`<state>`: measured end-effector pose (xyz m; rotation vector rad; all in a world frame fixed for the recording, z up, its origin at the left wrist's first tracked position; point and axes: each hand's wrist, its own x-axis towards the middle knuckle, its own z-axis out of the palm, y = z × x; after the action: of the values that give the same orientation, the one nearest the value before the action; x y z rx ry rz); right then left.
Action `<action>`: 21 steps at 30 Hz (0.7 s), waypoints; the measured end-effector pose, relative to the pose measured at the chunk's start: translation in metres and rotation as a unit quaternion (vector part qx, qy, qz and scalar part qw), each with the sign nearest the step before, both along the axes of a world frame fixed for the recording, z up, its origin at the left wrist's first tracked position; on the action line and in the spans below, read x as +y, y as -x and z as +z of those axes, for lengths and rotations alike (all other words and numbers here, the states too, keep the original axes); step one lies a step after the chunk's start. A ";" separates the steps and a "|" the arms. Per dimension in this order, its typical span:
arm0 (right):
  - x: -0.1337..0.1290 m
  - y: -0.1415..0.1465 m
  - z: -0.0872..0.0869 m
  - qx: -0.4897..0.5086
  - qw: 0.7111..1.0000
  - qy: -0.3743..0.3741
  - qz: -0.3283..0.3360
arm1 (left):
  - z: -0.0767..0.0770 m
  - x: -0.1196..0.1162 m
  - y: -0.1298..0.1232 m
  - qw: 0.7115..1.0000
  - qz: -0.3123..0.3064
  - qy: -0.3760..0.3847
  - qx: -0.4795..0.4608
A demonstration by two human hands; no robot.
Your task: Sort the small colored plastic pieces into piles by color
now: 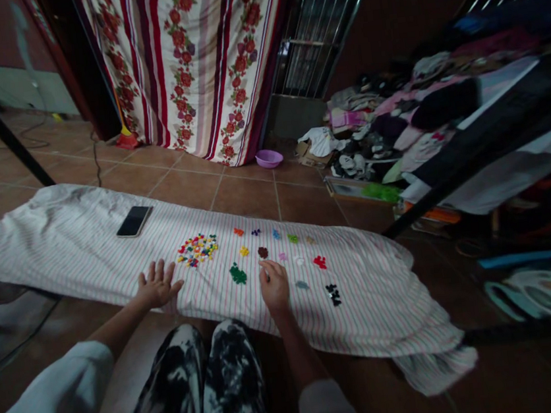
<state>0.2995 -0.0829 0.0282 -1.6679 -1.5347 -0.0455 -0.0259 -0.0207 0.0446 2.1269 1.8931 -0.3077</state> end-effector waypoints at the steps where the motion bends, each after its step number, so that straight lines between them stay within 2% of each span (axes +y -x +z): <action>1: 0.006 0.015 0.003 0.000 1.000 0.020 0.022 | 0.000 0.000 0.000 1.000 0.001 0.001 -0.002; 6: 0.040 0.086 0.012 -0.021 0.980 0.126 0.154 | -0.002 0.001 0.001 1.000 0.011 0.010 -0.018; 11: 0.076 0.138 0.022 -0.072 0.958 0.202 0.189 | -0.005 0.001 0.000 1.000 0.010 0.003 -0.030; 16: 0.102 0.168 0.026 -0.128 0.933 0.241 0.233 | -0.001 0.000 -0.001 0.999 0.014 0.015 -0.034; 21: 0.117 0.180 0.028 -0.183 0.912 0.258 0.261 | 0.001 0.000 -0.002 0.999 0.013 0.015 -0.036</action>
<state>0.1199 0.0343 0.0558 -1.6293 -2.4011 0.3827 -0.0235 -0.0208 0.0453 2.0631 1.8632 -0.2481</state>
